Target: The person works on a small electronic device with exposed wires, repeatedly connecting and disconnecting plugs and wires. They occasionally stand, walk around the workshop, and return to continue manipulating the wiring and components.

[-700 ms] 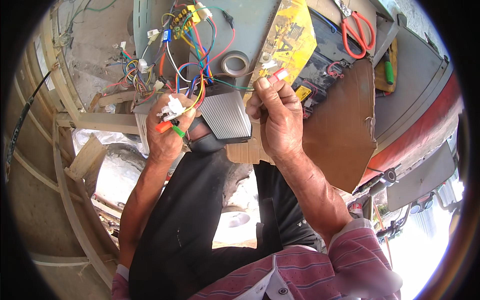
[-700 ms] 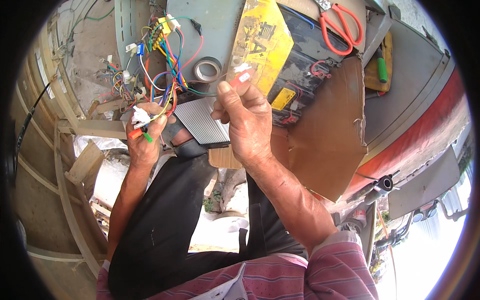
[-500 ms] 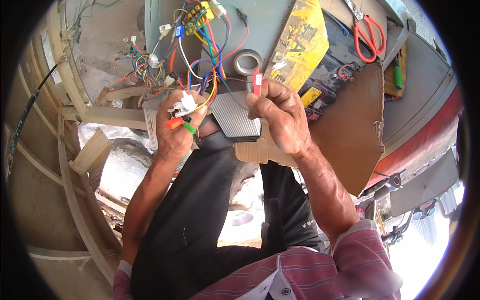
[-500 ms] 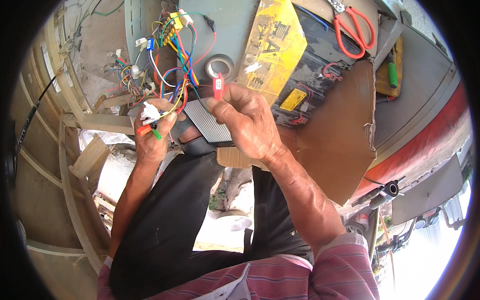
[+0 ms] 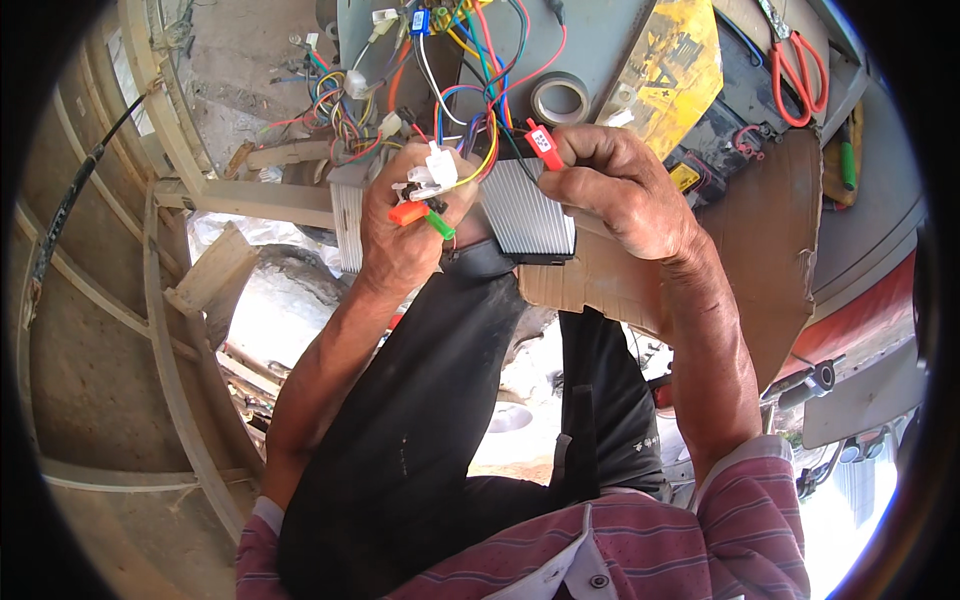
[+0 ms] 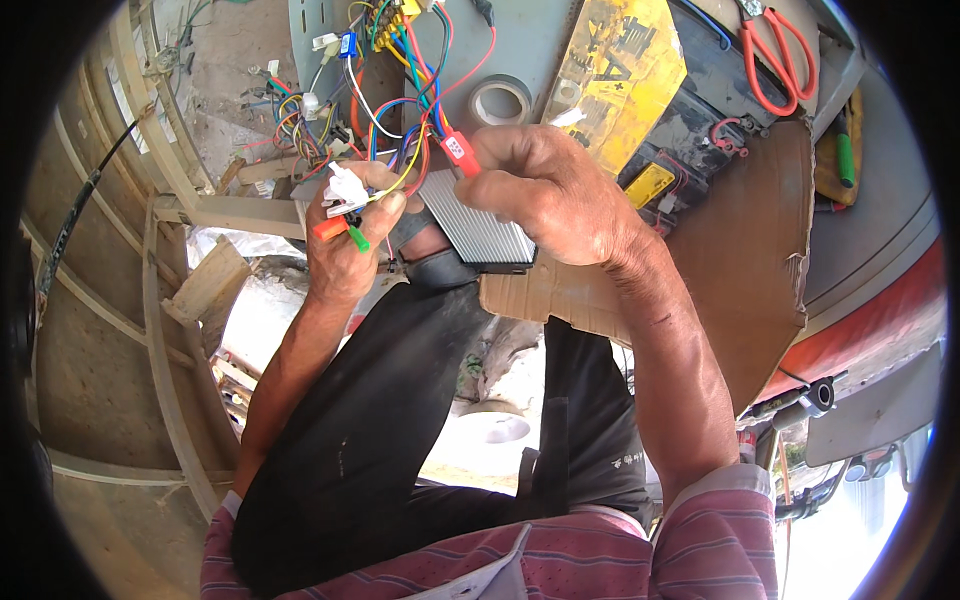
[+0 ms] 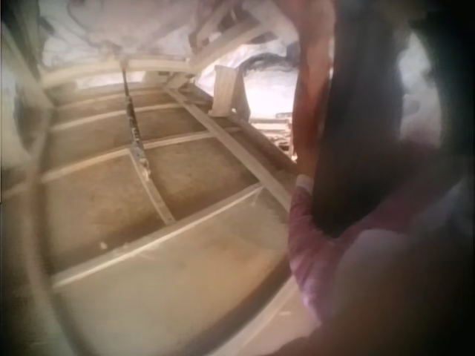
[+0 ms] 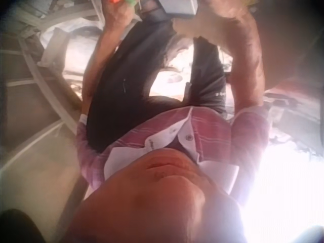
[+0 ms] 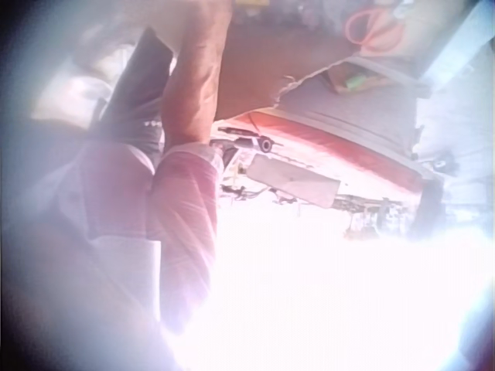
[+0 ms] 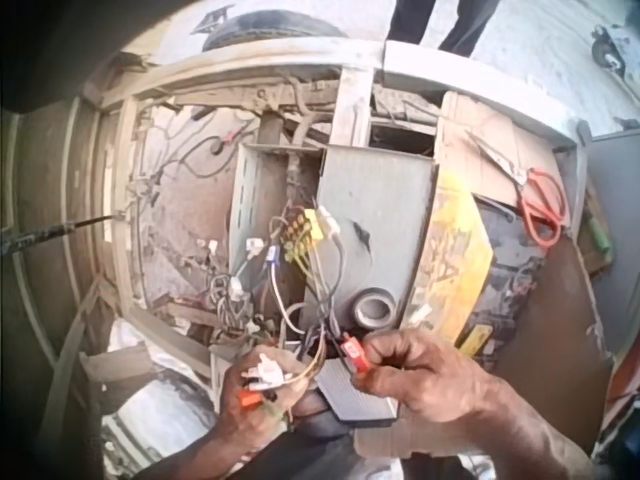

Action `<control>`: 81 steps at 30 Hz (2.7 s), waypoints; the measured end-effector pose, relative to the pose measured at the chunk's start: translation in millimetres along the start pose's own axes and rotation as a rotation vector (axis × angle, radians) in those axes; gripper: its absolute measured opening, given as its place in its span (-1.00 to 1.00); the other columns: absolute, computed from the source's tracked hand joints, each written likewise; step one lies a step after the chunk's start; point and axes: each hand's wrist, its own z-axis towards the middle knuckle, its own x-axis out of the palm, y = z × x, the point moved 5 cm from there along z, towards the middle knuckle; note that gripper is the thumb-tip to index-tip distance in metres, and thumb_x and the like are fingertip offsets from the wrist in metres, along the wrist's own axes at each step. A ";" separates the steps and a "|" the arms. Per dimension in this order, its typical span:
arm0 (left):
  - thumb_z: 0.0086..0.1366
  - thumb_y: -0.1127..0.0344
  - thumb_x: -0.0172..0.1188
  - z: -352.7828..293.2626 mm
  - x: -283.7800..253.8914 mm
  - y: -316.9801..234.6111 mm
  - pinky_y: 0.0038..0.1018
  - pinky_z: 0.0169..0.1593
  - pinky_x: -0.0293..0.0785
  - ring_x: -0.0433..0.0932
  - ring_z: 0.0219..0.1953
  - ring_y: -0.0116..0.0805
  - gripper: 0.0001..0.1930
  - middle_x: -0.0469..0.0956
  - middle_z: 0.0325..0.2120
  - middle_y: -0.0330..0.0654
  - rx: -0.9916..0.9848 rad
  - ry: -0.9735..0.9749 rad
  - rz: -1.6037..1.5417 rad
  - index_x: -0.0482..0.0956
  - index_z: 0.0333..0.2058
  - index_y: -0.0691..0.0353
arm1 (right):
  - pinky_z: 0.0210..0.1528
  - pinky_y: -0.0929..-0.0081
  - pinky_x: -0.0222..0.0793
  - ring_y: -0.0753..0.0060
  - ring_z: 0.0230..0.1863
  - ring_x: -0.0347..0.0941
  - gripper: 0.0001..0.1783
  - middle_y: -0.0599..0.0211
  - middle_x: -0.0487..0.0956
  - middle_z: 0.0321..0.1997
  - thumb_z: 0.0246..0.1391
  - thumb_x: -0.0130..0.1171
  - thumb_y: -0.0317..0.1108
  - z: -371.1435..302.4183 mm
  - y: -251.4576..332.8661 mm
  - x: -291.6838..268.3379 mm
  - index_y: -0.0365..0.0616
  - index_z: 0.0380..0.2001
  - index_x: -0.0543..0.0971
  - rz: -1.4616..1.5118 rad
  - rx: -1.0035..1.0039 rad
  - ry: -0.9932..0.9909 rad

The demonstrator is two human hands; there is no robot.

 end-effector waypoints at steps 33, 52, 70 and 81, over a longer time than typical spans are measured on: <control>-0.10 0.43 0.44 1.7 28.1 -48.8 -0.22 -0.23 0.50 0.56 -0.28 -0.11 -0.63 0.44 -0.28 -0.14 0.431 0.106 0.882 0.62 -0.24 0.18 | -0.26 0.64 0.38 0.75 -0.31 0.44 -0.82 0.52 0.59 -0.42 0.29 0.29 -0.34 13.4 61.2 2.5 -0.22 -0.31 0.57 0.077 -0.488 -0.515; 0.07 0.19 0.42 -6.3 60.9 -49.6 0.04 0.08 0.39 0.49 0.03 0.10 -0.46 0.47 -0.02 0.06 0.281 0.463 0.922 0.57 0.06 0.15 | -0.23 0.11 0.48 -0.22 -0.26 0.56 -0.78 -0.04 0.63 -0.34 0.23 0.21 -0.27 50.6 86.7 40.1 -0.19 -0.20 0.65 -0.625 -0.451 -0.181; 0.31 0.37 0.23 98.0 -62.8 -77.6 -0.39 -0.16 0.60 0.72 -0.17 -0.28 -0.69 0.70 -0.15 0.00 0.297 -0.220 0.761 0.60 0.01 0.33 | -0.30 0.14 0.45 -0.19 -0.35 0.55 -0.78 -0.03 0.59 -0.40 0.28 0.19 -0.26 50.6 54.0 30.7 -0.22 -0.24 0.62 -0.539 -0.470 -0.478; 0.20 0.18 0.30 130.7 -68.1 -65.0 -0.26 -0.07 0.58 0.70 -0.19 -0.06 -0.67 0.70 -0.24 0.05 0.022 -0.126 0.892 0.70 -0.13 0.26 | -0.32 0.17 0.45 -0.16 -0.36 0.56 -0.79 -0.01 0.58 -0.41 0.27 0.20 -0.28 50.1 49.1 27.7 -0.24 -0.24 0.61 -0.518 -0.477 -0.492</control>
